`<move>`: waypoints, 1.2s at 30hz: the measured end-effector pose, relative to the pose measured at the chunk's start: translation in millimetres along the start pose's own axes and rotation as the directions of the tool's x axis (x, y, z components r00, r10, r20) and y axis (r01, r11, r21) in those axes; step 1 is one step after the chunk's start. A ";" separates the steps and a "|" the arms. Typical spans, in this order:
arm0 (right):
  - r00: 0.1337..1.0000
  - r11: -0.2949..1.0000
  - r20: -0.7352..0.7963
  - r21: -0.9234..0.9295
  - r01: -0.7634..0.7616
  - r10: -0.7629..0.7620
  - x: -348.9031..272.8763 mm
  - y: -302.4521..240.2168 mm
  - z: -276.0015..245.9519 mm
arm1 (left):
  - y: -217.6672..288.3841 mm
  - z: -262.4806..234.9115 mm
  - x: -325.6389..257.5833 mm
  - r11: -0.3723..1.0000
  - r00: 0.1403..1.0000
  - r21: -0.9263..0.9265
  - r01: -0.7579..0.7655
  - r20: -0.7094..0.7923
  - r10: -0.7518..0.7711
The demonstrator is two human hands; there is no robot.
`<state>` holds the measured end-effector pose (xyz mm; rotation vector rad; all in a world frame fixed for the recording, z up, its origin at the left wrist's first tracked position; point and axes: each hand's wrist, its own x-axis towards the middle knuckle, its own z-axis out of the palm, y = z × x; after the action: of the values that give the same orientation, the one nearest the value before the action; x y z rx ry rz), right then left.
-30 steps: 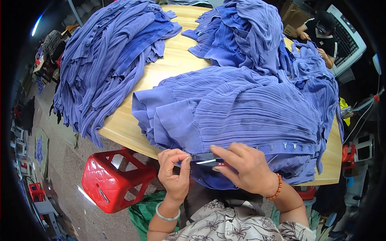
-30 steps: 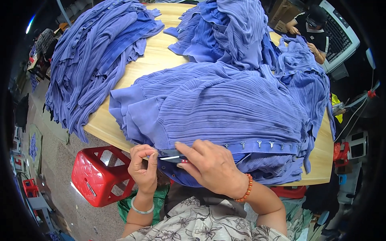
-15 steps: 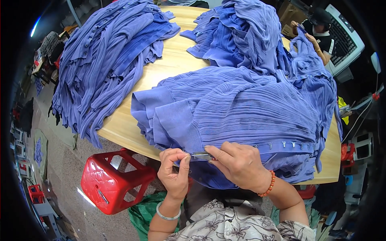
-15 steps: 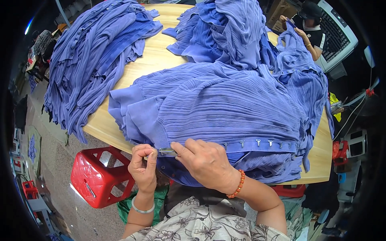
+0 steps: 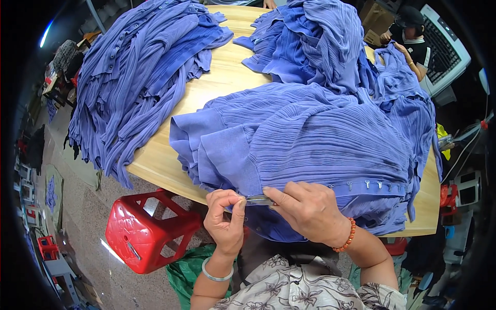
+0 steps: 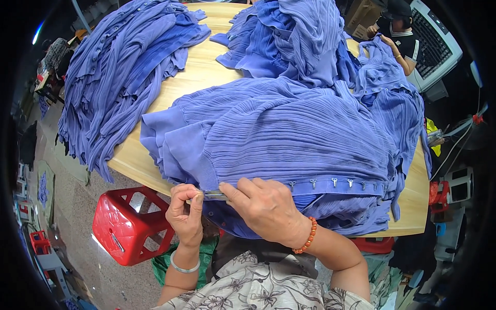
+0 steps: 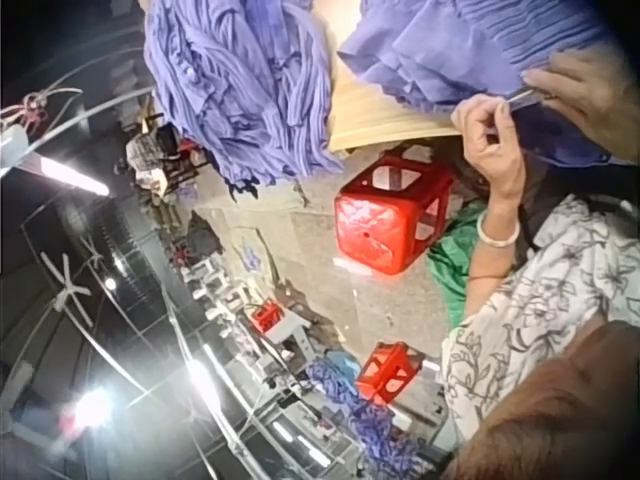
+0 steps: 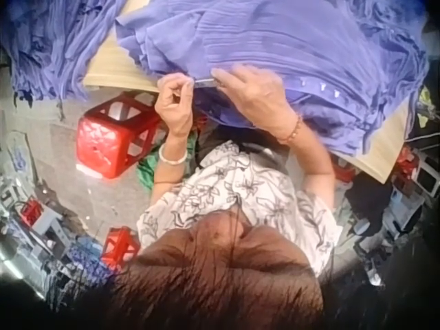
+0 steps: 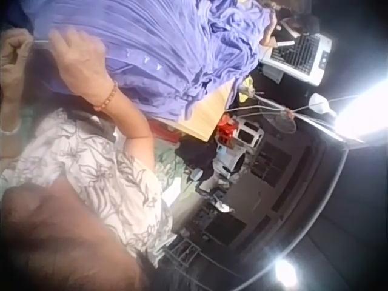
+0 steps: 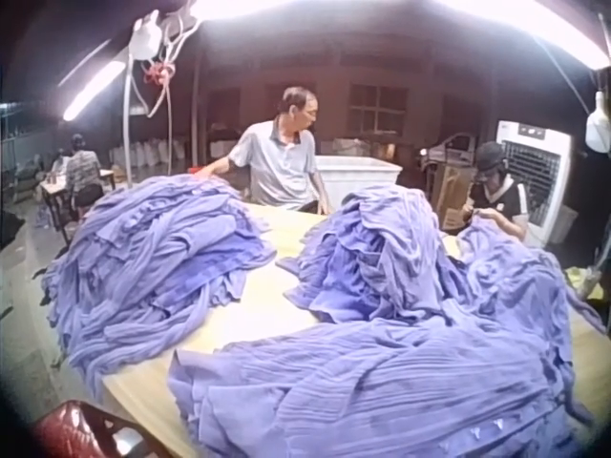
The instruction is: Trimming excess threads from purple pleated garments using thread snips in a factory setting.
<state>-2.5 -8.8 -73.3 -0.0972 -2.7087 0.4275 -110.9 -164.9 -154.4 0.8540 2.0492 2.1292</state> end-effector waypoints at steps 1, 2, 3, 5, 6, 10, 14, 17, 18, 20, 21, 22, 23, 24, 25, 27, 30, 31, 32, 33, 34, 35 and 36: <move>1.000 1.000 0.003 -0.018 0.012 -0.012 0.3 -0.4 2.1 | -0.2 0.1 -0.2 1.000 1.000 0.000 -0.007 0.000 0.007; 1.000 0.999 0.007 -0.035 0.026 -0.025 0.7 -0.5 3.8 | -0.8 -0.3 0.0 1.000 1.000 0.000 -0.007 0.002 0.007; 1.000 0.999 0.005 -0.035 0.024 -0.024 1.0 -0.6 4.2 | -1.4 -1.0 0.3 0.999 0.999 0.026 -0.040 0.007 0.040; 1.000 0.999 0.004 -0.027 0.029 -0.029 1.4 -0.6 4.2 | -1.0 -1.5 0.7 0.996 0.997 0.052 -0.074 0.013 0.073; 1.000 0.999 0.003 -0.027 0.029 -0.029 1.3 -0.7 3.9 | -0.3 -1.7 0.8 0.991 0.995 0.079 -0.104 0.012 0.104; 0.999 0.999 0.023 -0.030 0.031 -0.030 0.9 -1.6 0.2 | 3.9 -1.0 0.4 0.979 0.989 0.142 -0.148 0.015 0.147; 0.998 0.998 0.066 -0.059 0.030 -0.026 0.2 -1.6 -1.6 | 4.9 -0.8 -0.2 0.974 0.988 0.164 -0.155 0.022 0.153; 0.999 0.996 -0.003 -0.079 0.052 -0.052 -0.6 0.8 6.6 | 4.8 -0.9 0.1 0.968 0.986 0.186 -0.169 0.026 0.167; 0.999 0.996 -0.003 -0.079 0.050 -0.051 -0.5 0.7 7.4 | 5.3 -0.6 0.6 0.964 0.983 0.194 -0.182 0.029 0.180; 0.999 0.994 0.004 -0.093 0.051 -0.051 -0.3 0.4 8.3 | 6.7 -1.2 1.1 0.960 0.981 0.201 -0.195 0.033 0.192; 0.999 0.994 0.004 -0.093 0.050 -0.050 -0.2 0.4 7.9 | 7.6 -2.1 1.0 0.960 0.978 0.189 -0.207 0.034 0.204; 0.999 0.994 0.019 -0.099 0.037 -0.036 -0.3 0.7 6.8 | 8.8 -3.2 0.9 0.960 0.976 0.176 -0.220 0.036 0.217; 0.999 0.994 0.036 -0.103 0.025 -0.022 -0.6 1.9 5.8 | 11.1 -5.3 0.7 0.960 0.976 0.176 -0.218 0.036 0.215; 0.999 0.994 0.037 -0.103 0.025 -0.021 -0.5 2.2 2.9 | 14.0 -9.5 0.8 0.958 0.974 0.172 -0.227 0.064 0.219; 0.999 0.996 -0.006 -0.073 -0.046 0.046 0.1 2.0 -2.2 | 14.5 -14.7 0.9 0.957 0.970 0.168 -0.236 0.094 0.223; 0.988 0.991 -0.083 -0.013 -0.131 0.129 -1.7 6.7 -14.1 | 11.0 -39.6 4.0 0.882 0.972 0.409 -0.233 0.122 0.200; 0.963 0.973 -0.150 -0.018 -0.229 0.224 -10.3 22.3 -26.6 | -24.7 -95.5 -3.1 0.602 0.992 0.792 -0.102 0.127 0.001; 0.957 0.968 -0.150 -0.012 -0.251 0.247 -13.4 26.7 -29.1 | -28.0 -107.3 -7.3 0.582 0.992 0.805 -0.113 0.120 0.026; 0.952 0.962 -0.149 -0.005 -0.271 0.268 -16.0 30.2 -30.3 | -29.2 -113.1 -9.8 0.560 0.993 0.819 -0.120 0.110 0.051; 0.950 0.959 -0.136 -0.010 -0.284 0.280 -18.1 32.4 -31.0 | -15.2 -104.6 -9.2 0.611 0.990 0.780 -0.136 0.091 0.104; 0.950 0.958 -0.133 -0.014 -0.288 0.284 -20.6 32.3 -28.9 | -2.6 -90.7 -7.4 0.644 0.979 0.741 -0.190 0.098 0.176; 0.948 0.956 -0.132 -0.006 -0.293 0.290 -22.6 33.6 -27.7 | 10.2 -74.0 -5.2 0.671 0.963 0.700 -0.245 0.097 0.251; 0.946 0.954 -0.134 0.003 -0.298 0.296 -23.6 35.1 -27.8 | 20.8 -58.8 -4.0 0.708 0.951 0.640 -0.299 0.136 0.278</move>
<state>30.4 29.4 -68.6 -0.5265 -2.5710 0.4650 -125.9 -221.9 -133.8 1.3446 2.8619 1.4354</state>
